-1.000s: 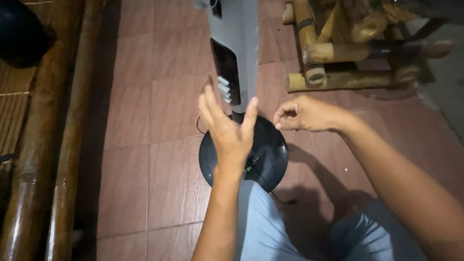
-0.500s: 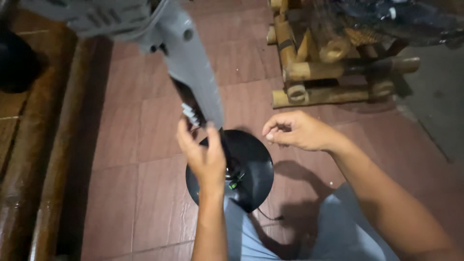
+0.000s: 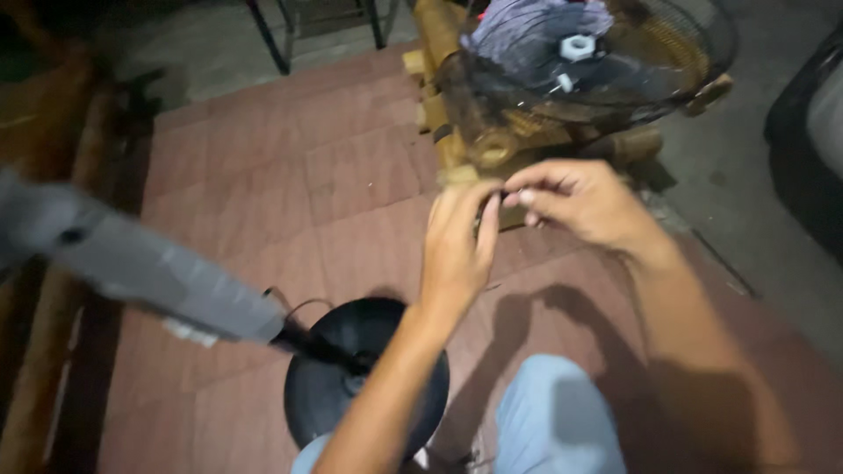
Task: The person disassembles a standing electric fan by removing the front grille, fan blades, and motor housing from the stand. They then detach the stand pole from the base and use a screwdriver to loosen the base assembly.
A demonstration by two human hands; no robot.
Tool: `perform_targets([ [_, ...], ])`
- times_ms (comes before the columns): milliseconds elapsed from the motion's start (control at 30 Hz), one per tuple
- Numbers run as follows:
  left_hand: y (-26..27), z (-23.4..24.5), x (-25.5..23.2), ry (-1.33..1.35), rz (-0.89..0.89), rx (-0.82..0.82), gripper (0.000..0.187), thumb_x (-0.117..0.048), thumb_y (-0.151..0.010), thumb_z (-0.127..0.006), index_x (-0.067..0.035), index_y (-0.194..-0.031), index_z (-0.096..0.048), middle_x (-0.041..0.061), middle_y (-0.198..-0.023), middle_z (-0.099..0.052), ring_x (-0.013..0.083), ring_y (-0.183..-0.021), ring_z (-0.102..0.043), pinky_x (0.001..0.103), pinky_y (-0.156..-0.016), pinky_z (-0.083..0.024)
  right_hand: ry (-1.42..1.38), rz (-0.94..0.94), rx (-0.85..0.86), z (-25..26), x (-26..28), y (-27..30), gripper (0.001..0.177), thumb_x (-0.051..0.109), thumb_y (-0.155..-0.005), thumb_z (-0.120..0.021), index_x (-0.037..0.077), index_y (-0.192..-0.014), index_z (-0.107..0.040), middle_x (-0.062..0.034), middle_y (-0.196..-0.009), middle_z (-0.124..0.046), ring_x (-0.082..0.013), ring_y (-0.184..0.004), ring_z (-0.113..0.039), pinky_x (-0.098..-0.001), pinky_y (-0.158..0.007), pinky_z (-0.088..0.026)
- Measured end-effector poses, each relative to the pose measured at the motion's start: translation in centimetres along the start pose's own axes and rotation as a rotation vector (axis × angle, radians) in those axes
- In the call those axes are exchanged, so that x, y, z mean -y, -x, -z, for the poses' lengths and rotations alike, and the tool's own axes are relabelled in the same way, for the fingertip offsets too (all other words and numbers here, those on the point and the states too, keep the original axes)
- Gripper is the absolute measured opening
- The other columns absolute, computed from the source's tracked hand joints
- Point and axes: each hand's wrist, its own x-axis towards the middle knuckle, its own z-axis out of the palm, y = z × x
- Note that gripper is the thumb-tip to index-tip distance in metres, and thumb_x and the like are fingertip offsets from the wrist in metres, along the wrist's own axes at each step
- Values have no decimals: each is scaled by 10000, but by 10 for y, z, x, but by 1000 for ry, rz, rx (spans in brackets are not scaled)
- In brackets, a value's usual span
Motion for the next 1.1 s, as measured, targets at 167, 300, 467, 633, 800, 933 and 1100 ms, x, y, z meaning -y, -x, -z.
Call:
perform_targets([
  [167,-74,-79,29,-16,-109,65,186,-58,-973,-683,-82,-1156,-670,127,-1061,-655,345,-1012,-629,431,-893,-509,55,134,-123,94,6,-29,138,67,-975,-653,14,-1097,-688,-72,-1007,-767,-93,-772,-677,-244,-716,-579],
  [300,-99,-126,54,-139,-137,100,177,-78,-940,-696,-78,-1116,-688,122,-1019,-637,345,-990,-612,449,-870,-501,322,135,-233,148,-2,-61,119,69,-967,-720,26,-1078,-727,-50,-945,-732,-77,-823,-668,-231,-722,-527],
  [467,-123,-166,89,-238,-190,132,189,-73,-896,-688,-82,-1083,-713,111,-994,-642,341,-981,-613,462,-868,-499,624,118,-324,195,-23,-114,141,94,-911,-800,61,-1047,-782,-29,-893,-731,-92,-795,-623,-263,-714,-494],
  [633,-164,-203,117,-352,-180,266,216,-50,-855,-655,-84,-1039,-762,159,-960,-689,378,-941,-634,496,-847,-500,733,62,-269,227,-42,-170,147,101,-869,-814,68,-1011,-795,-51,-883,-747,-125,-802,-654,-291,-750,-514],
  [800,-168,-208,134,-383,-132,319,204,-86,-830,-650,-85,-993,-772,181,-961,-712,394,-956,-656,506,-862,-514,771,-2,-197,238,-60,-196,168,121,-839,-833,92,-1001,-800,-61,-907,-761,-143,-833,-670,-320,-800,-520],
  [933,-165,-189,138,-339,-142,264,200,-89,-875,-639,-81,-1027,-769,179,-990,-717,392,-971,-658,498,-873,-520,919,-94,-65,236,-69,-216,152,130,-821,-830,115,-972,-814,-77,-894,-771,-169,-811,-675,-354,-772,-528],
  [1100,-165,-179,135,-333,-114,292,194,-105,-863,-646,-78,-1005,-776,185,-969,-723,397,-962,-662,495,-867,-523,1067,-261,-4,239,-90,-240,166,110,-782,-819,123,-947,-822,-83,-860,-777,-185,-775,-692,-371,-739,-542],
])
